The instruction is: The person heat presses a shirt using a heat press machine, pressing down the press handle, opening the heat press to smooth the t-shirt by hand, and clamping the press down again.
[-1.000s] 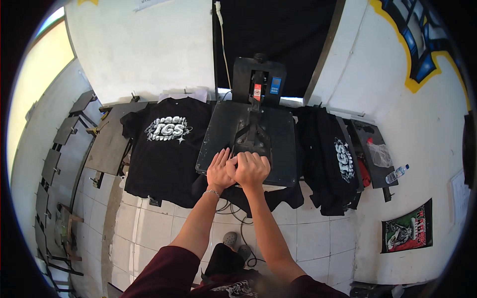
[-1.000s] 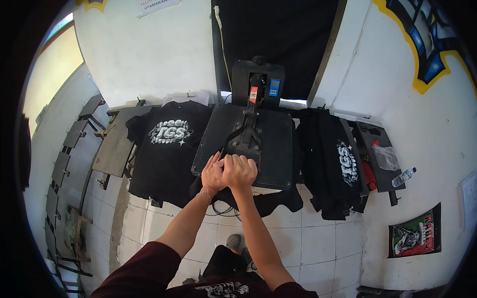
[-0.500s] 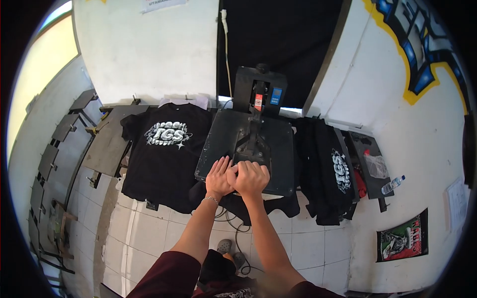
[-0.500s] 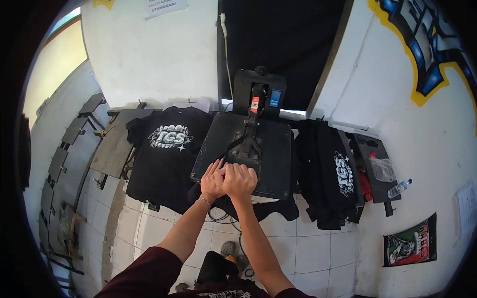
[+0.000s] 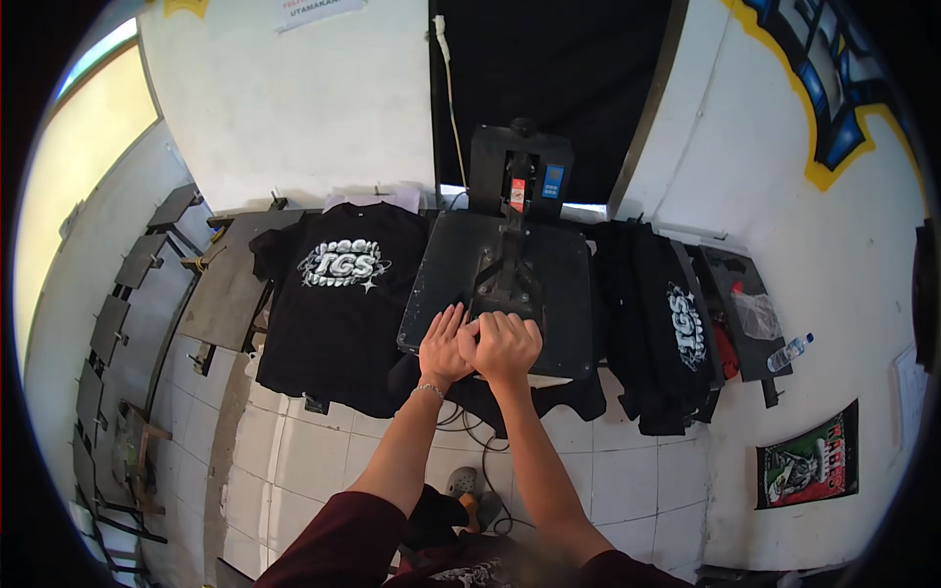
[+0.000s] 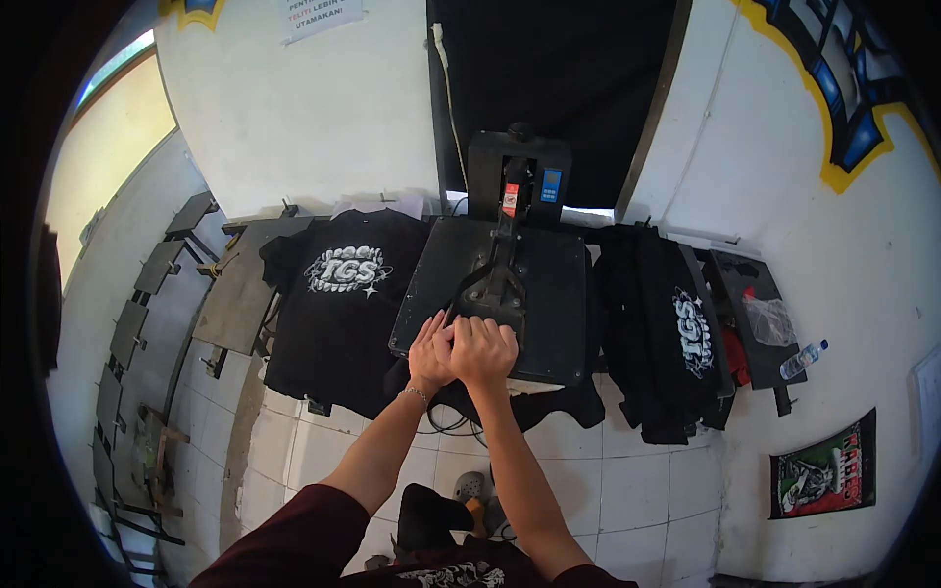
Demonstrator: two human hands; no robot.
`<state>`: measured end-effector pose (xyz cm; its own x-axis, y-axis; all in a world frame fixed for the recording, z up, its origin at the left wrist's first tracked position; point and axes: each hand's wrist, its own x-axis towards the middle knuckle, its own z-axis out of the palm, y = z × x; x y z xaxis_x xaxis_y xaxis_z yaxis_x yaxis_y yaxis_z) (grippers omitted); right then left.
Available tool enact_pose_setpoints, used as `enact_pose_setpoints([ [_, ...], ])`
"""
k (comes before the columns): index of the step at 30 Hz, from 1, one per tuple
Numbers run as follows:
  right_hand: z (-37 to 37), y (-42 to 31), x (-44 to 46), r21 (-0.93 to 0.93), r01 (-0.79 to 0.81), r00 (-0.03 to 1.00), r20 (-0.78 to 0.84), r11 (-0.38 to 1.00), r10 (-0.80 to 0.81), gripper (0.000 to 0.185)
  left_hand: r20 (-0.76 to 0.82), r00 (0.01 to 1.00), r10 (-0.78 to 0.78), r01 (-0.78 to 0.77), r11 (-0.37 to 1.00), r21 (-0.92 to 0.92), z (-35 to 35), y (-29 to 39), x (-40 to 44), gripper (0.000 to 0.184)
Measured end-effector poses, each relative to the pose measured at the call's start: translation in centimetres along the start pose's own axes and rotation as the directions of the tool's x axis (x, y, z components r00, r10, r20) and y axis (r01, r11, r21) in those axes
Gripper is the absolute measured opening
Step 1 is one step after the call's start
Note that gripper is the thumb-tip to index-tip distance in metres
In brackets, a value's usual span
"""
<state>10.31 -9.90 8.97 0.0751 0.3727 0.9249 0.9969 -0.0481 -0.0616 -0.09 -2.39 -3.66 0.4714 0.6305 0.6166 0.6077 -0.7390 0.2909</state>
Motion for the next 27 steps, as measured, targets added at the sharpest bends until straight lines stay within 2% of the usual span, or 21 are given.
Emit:
enact_pose_setpoints([
  [4,0.2,0.0,-0.2,0.034,-0.019,1.0,-0.012,0.999,0.019,0.024,0.073,0.997,0.001,-0.001,1.0,-0.002,-0.3,-0.1,0.0,0.057],
  [7,0.8,0.0,-0.3,0.038,-0.029,0.998,-0.048,0.999,0.031,0.024,0.067,0.996,-0.054,0.06,0.994,-0.086,-1.1,0.6,0.4,0.059],
  [8,0.7,0.0,-0.4,0.042,-0.027,0.999,-0.046,0.999,0.029,0.023,0.03,0.999,-0.035,0.038,0.996,-0.075,-1.0,0.7,0.4,0.061],
  [11,0.6,-0.1,-0.5,0.026,-0.033,0.999,-0.042,0.999,0.034,0.023,-0.013,1.0,0.024,-0.025,0.998,-0.056,-1.1,0.7,0.4,0.052],
  [14,0.7,-0.2,-0.5,0.036,-0.029,0.999,-0.041,0.999,0.031,0.026,0.008,1.0,-0.018,0.019,0.994,-0.109,-0.8,0.5,0.3,0.064],
  [27,0.6,-0.3,-0.5,0.052,-0.051,0.997,-0.047,0.997,0.053,0.023,0.046,0.999,-0.012,0.016,0.996,-0.091,-0.7,0.2,0.0,0.061],
])
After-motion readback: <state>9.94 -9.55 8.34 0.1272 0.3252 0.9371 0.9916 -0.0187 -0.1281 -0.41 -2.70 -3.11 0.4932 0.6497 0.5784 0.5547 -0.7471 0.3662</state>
